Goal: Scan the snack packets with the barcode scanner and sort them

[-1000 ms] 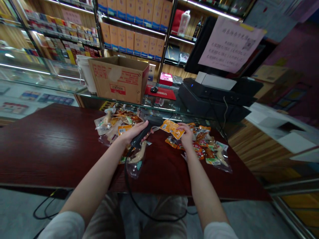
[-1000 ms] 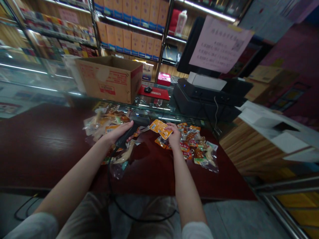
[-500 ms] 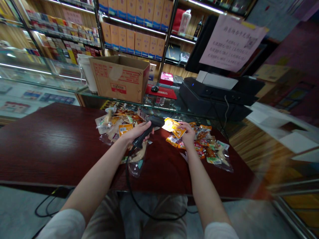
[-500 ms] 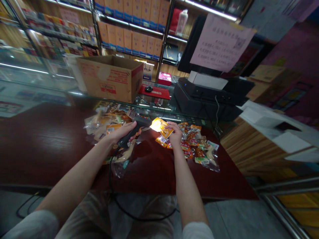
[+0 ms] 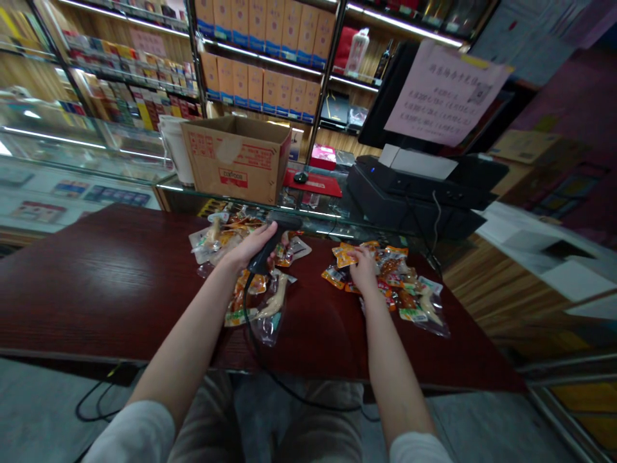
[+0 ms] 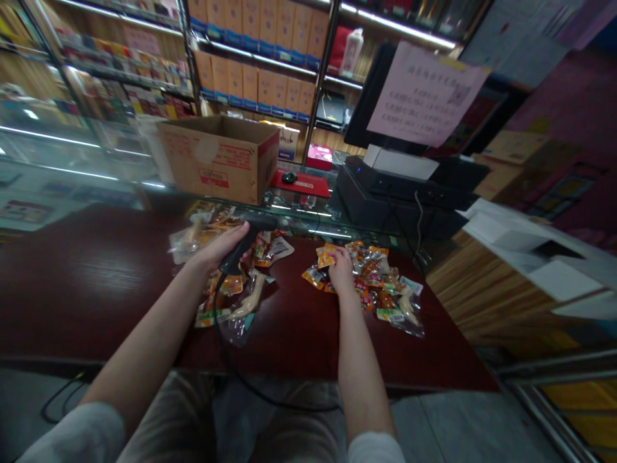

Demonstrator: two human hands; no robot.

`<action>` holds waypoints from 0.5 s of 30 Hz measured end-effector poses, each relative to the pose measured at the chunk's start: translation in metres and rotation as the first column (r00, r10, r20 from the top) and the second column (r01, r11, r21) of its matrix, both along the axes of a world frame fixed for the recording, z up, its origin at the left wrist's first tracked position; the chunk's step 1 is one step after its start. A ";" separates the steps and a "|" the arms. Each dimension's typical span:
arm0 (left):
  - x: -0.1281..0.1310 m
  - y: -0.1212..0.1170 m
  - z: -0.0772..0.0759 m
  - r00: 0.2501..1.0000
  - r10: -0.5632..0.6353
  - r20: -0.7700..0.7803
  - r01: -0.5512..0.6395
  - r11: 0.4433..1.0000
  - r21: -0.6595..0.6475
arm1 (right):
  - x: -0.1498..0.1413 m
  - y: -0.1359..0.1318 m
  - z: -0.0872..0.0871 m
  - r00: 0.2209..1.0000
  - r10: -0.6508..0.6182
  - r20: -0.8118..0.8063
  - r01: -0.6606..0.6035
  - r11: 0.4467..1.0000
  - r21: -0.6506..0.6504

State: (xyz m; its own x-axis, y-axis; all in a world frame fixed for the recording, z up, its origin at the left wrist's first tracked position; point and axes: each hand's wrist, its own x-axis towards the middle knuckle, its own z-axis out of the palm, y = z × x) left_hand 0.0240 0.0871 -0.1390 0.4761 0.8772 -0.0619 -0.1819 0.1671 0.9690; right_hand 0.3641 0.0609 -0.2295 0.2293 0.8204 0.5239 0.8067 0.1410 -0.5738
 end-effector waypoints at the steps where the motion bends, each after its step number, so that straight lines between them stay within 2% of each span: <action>1: -0.004 0.003 0.004 0.999 0.038 0.011 -0.038 0.999 0.014 | 0.002 0.000 -0.002 1.000 0.013 0.014 -0.013 0.999 -0.039; 5: -0.022 0.013 0.014 0.991 0.130 0.036 -0.131 0.990 0.043 | 0.003 -0.004 -0.001 0.992 0.062 0.109 -0.046 0.989 -0.141; 8: -0.037 0.014 0.014 0.983 0.182 0.025 -0.183 0.982 0.053 | -0.001 -0.009 0.006 0.977 -0.031 0.212 0.064 0.987 -0.147; 12: -0.055 0.015 0.006 0.972 0.237 0.007 -0.237 0.971 0.029 | -0.019 -0.006 0.019 0.941 -0.172 0.292 0.208 0.973 -0.097; 15: -0.059 0.016 -0.002 0.972 0.235 0.027 -0.235 0.972 -0.017 | -0.053 0.017 0.026 0.962 -0.098 0.256 0.121 0.990 -0.076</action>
